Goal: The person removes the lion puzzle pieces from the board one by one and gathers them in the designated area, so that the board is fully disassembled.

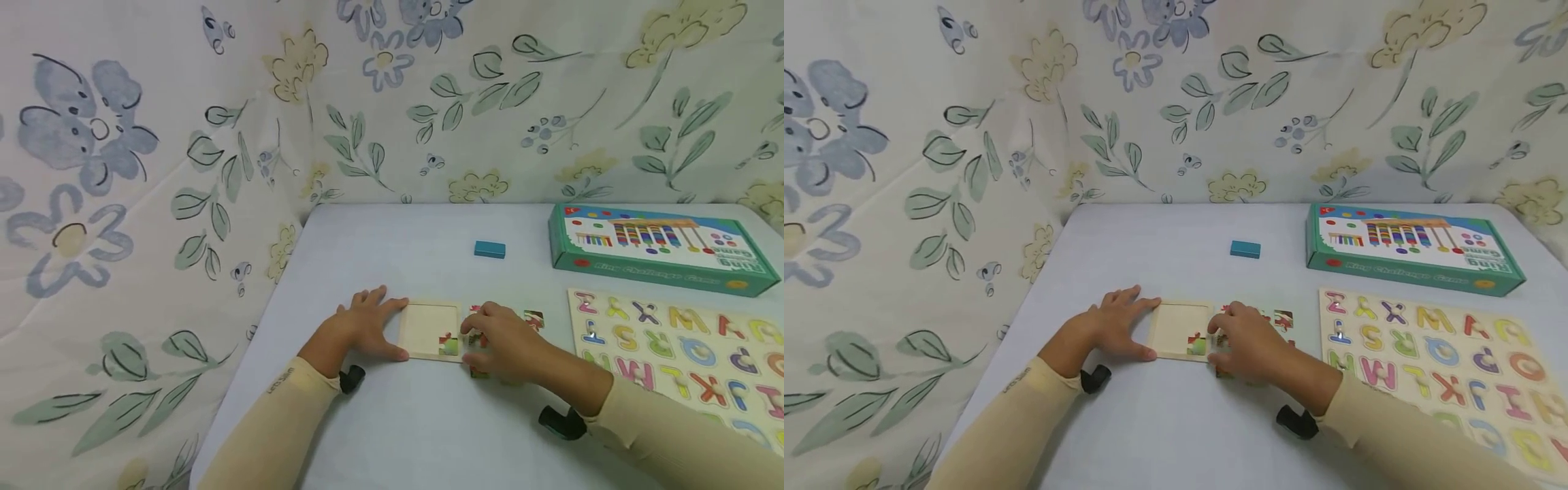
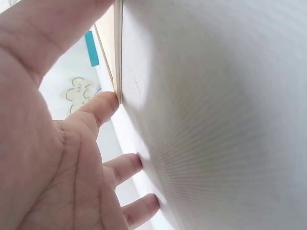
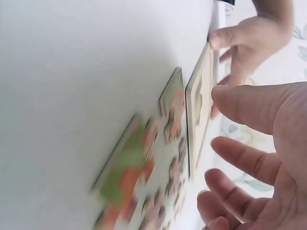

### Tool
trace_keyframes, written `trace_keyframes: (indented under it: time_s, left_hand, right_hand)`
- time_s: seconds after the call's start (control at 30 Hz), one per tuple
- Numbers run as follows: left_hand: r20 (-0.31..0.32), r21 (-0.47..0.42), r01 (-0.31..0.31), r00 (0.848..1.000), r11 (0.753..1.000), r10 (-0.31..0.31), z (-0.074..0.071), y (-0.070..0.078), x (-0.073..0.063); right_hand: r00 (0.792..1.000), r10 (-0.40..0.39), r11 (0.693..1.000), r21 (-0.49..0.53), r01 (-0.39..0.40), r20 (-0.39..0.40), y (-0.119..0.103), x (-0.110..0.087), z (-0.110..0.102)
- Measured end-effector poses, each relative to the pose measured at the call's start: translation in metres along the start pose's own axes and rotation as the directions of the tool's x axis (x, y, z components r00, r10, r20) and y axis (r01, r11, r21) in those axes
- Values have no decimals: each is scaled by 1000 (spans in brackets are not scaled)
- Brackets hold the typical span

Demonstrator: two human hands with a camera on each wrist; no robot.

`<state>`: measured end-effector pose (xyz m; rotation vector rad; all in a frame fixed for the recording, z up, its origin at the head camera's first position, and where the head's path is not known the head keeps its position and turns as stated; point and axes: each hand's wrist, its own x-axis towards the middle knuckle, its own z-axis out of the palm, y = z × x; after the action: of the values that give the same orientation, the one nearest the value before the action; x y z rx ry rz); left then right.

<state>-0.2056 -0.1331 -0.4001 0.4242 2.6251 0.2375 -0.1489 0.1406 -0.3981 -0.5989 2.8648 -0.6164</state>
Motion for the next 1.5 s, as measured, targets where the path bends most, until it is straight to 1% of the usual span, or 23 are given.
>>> trace_keyframes:
  time_s: [0.1, 0.23, 0.4, 0.47, 0.57, 0.63, 0.73, 0.83, 0.9, 0.97, 1.07, 1.17, 1.27, 1.33, 1.43, 1.5]
  left_hand:
    - [4, 3, 0, 1000, 1000, 0, 1, 5, 1]
    - [13, 8, 5, 1000, 1000, -5, 2, 11, 3]
    - [17, 17, 10, 1000, 1000, -10, 3, 14, 5]
    - [19, 21, 7, 1000, 1000, -7, 3, 16, 5]
    - [21, 21, 1, 1000, 1000, -1, 2, 17, 6]
    - [21, 20, -2, 1000, 1000, 1, 2, 18, 6]
    - [20, 23, -4, 1000, 1000, 3, 1, 18, 7]
    - [20, 27, -6, 1000, 1000, 5, 2, 17, 8]
    - [26, 24, -4, 1000, 1000, 4, 1, 16, 8]
    - [30, 22, -3, 1000, 1000, 2, 2, 15, 9]
    - [38, 17, -3, 999, 1000, 3, 2, 15, 9]
    - [35, 16, -16, 999, 1000, 15, 2, 14, 8]
    - [24, 17, -30, 999, 999, 30, 1, 13, 7]
    - [23, 17, -29, 999, 999, 28, 0, 11, 5]
    - [21, 12, -27, 999, 1000, 27, -2, 8, 3]
    - [24, -1, -23, 999, 1000, 23, -2, 6, 1]
  right_hand:
    - [999, 21, 1000, 6, -22, 29, -4, 8, 5]
    - [998, 40, 999, 5, -40, 48, -4, 15, 9]
    - [997, 60, 998, 5, -60, 54, -2, 17, 10]
    - [997, 71, 997, 19, -72, 40, -2, 16, 10]
    - [995, 94, 991, 89, -96, 20, -3, 15, 10]
    - [995, 99, 983, 153, -99, 11, -3, 14, 10]
    - [996, 94, 965, 248, -91, 3, -3, 11, 9]
    - [997, 73, 954, 294, -61, -30, 0, 7, 2]
    - [996, 72, 953, 298, -55, -48, 3, 3, -5]
    - [995, 83, 955, 290, -65, -50, 9, -3, -14]
    - [992, 123, 955, 272, -113, -20, 23, -18, -26]
    - [988, 154, 957, 247, -150, 5, 41, -37, -34]
    - [984, 178, 958, 226, -177, 18, 58, -58, -37]
    - [981, 194, 955, 223, -196, 29, 68, -69, -37]
    - [978, 205, 950, 232, -210, 45, 75, -79, -33]
    - [977, 206, 949, 235, -211, 48, 77, -81, -29]
